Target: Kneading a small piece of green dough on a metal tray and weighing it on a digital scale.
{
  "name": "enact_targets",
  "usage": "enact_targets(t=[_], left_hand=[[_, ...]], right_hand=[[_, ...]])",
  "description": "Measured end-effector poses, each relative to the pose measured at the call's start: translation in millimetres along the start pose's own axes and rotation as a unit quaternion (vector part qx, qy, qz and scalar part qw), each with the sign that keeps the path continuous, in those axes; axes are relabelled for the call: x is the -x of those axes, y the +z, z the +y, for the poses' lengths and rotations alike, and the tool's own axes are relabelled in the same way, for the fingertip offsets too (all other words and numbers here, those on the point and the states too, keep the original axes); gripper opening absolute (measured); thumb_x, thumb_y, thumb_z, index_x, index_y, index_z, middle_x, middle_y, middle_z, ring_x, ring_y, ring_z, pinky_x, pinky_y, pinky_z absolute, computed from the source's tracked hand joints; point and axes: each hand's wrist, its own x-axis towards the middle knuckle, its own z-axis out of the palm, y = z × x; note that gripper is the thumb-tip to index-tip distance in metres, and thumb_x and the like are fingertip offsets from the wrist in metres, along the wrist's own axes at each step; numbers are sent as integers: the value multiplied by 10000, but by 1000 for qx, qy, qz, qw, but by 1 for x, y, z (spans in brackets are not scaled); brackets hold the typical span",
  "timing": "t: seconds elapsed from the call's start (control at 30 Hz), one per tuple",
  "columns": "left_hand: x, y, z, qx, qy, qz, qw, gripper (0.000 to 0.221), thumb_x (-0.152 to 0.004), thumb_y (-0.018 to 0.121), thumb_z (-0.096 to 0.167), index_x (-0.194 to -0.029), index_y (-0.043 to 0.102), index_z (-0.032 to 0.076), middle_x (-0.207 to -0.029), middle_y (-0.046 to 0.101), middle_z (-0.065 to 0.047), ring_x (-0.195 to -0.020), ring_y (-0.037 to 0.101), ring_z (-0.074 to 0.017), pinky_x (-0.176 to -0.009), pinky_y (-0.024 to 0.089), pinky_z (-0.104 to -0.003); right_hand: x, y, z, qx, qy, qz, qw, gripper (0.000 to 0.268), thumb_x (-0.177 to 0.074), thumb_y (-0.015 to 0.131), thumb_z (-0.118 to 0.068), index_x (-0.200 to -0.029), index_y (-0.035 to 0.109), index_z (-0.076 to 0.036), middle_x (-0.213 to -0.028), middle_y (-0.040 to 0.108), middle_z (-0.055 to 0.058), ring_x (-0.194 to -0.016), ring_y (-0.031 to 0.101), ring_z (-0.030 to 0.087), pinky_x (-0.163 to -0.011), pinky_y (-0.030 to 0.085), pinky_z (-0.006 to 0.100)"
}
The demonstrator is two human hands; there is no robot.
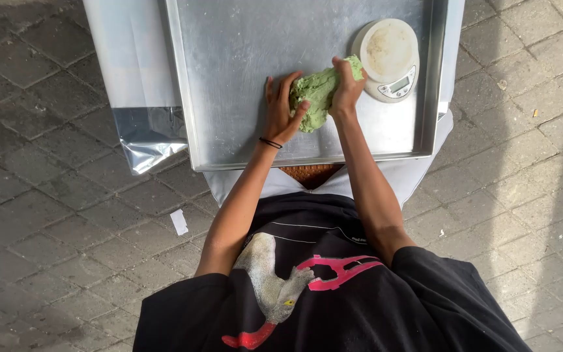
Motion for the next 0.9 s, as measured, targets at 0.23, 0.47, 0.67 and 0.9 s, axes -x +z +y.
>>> enact_targets(t=[0.23, 0.47, 0.67, 0.9], left_hand=[[6, 5, -20, 330, 29, 31, 943, 860, -848, 758, 693, -1427, 448, 136, -1394, 527, -58, -1277, 577, -262, -1011, 606, -424], [3, -12, 11, 510, -81, 157, 842, 514, -1013, 742, 350, -1409, 535, 95, -1321, 605, -118, -1249, 589, -279, -1020, 567, -419], [-3, -55, 36, 268, -75, 167, 946, 465, -949, 722, 470, -1197, 588, 100, -1049, 668, -54, -967, 666, -203, -843, 558, -319], [-33, -76, 66, 170, -12, -20, 985, 454, -878, 820, 426, -1071, 582, 91, -834, 627, -7, -730, 582, -130, -599, 475, -288]], right_hand=[[43, 23, -68, -180, 102, 10, 978, 200, -713, 761, -239, -745, 617, -104, -692, 529, 25, -620, 566, 197, -587, 514, 361], [25, -4, -91, 73, -126, -409, 901, 659, -1082, 433, -610, -1420, 481, -46, -1312, 581, 188, -1213, 577, 323, -989, 535, 452], [12, -25, -117, 287, -246, -239, 895, 515, -1135, 659, -319, -1550, 365, -238, -1590, 423, 85, -1347, 601, 346, -1036, 622, 555], [72, 22, -123, 304, -217, -404, 835, 800, -989, 353, -745, -1225, 594, -19, -996, 688, 91, -847, 634, 213, -724, 478, 353]])
